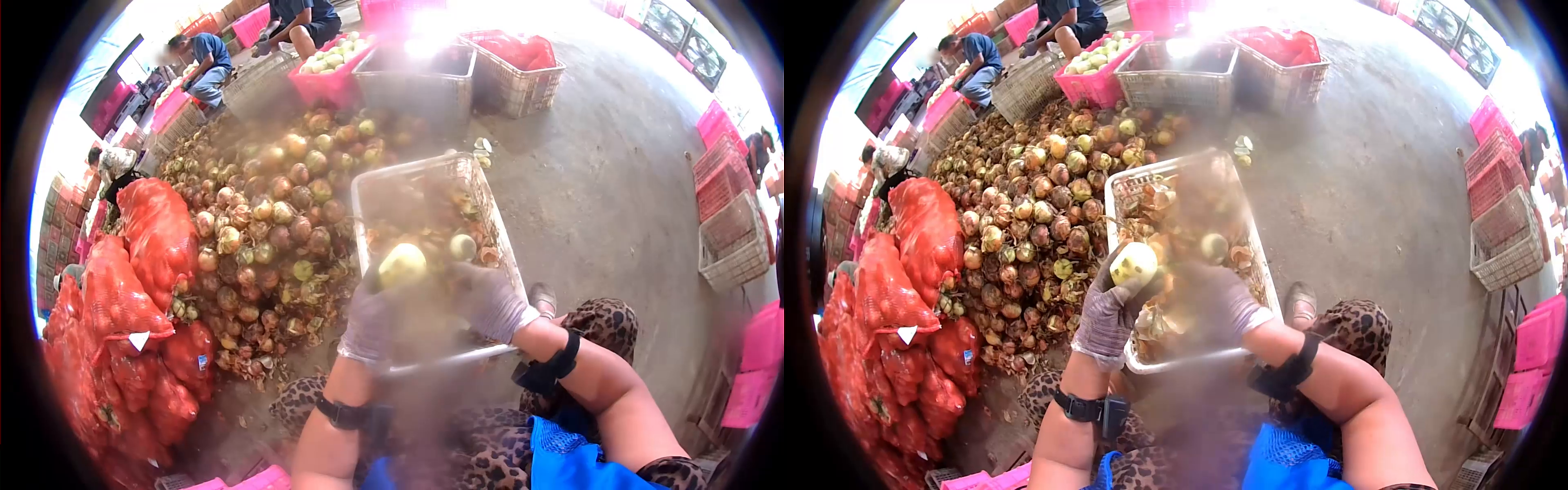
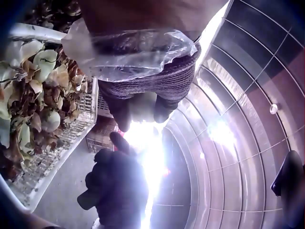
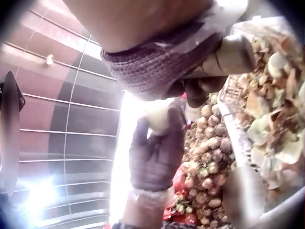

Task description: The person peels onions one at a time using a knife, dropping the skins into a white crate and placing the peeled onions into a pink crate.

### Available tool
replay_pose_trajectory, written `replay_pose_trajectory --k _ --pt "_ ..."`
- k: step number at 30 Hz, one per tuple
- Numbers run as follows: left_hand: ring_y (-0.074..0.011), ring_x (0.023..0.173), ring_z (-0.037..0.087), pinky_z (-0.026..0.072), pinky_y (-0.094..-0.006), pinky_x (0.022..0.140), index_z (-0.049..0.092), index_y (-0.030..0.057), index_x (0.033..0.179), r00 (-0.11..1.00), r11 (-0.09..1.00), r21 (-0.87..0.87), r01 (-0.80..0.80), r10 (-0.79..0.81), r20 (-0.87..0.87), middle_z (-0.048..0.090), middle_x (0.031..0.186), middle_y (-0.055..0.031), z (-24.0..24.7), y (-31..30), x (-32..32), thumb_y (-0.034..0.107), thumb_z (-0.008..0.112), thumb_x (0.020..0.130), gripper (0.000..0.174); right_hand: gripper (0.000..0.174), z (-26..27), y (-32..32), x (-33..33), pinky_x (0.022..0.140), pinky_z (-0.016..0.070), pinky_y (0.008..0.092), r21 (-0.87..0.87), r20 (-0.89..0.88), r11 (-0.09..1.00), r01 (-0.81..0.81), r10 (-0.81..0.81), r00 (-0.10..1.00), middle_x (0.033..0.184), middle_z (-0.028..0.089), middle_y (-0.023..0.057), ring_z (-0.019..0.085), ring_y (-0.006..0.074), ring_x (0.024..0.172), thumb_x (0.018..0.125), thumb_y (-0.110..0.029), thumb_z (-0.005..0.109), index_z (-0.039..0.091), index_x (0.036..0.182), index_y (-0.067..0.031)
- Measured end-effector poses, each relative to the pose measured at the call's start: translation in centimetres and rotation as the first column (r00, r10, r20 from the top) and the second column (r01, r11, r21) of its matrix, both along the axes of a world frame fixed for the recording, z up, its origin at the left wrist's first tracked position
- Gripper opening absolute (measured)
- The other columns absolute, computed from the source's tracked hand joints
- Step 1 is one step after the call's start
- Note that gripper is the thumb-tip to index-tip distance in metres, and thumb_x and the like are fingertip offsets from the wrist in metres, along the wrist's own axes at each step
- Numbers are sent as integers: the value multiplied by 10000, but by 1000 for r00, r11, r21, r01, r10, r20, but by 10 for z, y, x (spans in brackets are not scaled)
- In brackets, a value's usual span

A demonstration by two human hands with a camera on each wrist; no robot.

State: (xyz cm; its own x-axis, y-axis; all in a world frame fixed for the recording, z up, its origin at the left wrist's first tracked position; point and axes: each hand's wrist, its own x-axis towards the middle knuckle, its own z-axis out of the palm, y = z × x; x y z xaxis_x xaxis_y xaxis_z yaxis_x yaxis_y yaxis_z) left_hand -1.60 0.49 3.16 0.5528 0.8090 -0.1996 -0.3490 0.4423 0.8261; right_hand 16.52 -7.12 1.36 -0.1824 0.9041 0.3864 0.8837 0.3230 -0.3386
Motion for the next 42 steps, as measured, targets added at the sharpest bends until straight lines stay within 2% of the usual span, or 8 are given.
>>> replay_pose_trajectory --k 8,14,18,30,34,37,40,42 --pt "-271 1034 616 543 -422 916 429 -9 1335 984 976 213 -46 82 -161 583 1132 -123 -14 -2 10 19 625 835 538 522 -22 3 -7 657 513 408 -317 -388 947 -43 -89 917 828 630 137 638 331 782 671 -217 724 524 1131 -74" --pt "-366 1184 533 520 -425 949 446 -36 1289 959 964 -215 -154 198 202 536 1247 -189 -10 4 10 211 649 890 511 542 -27 -6 -8 683 510 428 -468 -331 882 -56 -116 936 865 624 172 629 365 802 653 -229 722 519 1120 -42" --pt "-350 1173 540 519 -407 952 492 -29 1237 962 981 -174 -83 124 242 557 1214 -191 -22 7 4 233 645 895 457 581 -46 3 -3 671 512 418 -203 -231 979 -7 -41 972 869 623 152 633 346 795 635 -247 725 498 1127 -37" --pt "-295 944 643 586 -411 812 478 -37 1179 987 986 -127 -105 119 109 608 1069 -152 -13 -4 18 217 722 817 506 776 6 8 -3 653 528 376 -342 85 918 199 -181 980 823 596 129 637 301 748 571 -381 803 428 1114 28" --pt "-294 978 634 579 -422 819 462 -41 1217 990 991 -73 -114 119 72 590 1114 -171 -7 -6 21 191 711 818 525 477 -27 17 16 640 519 338 -31 25 994 -101 102 994 838 631 120 641 268 736 731 -231 657 515 1117 11" --pt "-287 993 629 568 -414 842 435 -42 1271 996 996 -74 -45 51 70 583 1140 -170 -18 -3 15 200 696 829 568 375 8 22 25 656 519 332 -272 157 933 -234 283 946 886 656 127 641 267 727 806 -165 583 559 1141 2" --pt "-278 982 628 561 -409 827 450 -32 1273 990 990 -129 48 -30 140 588 1135 -162 -29 2 11 212 647 865 515 272 5 19 26 898 431 464 -553 -464 801 -228 -69 883 786 603 104 602 283 864 758 -304 587 676 820 -55" --pt "-258 988 617 539 -392 827 482 -8 1262 998 998 -55 34 -31 54 598 1129 -136 -35 -1 8 200 587 893 436 231 0 13 29 769 470 428 -284 -265 935 -213 137 954 801 611 106 602 249 787 788 -246 581 678 938 -100"
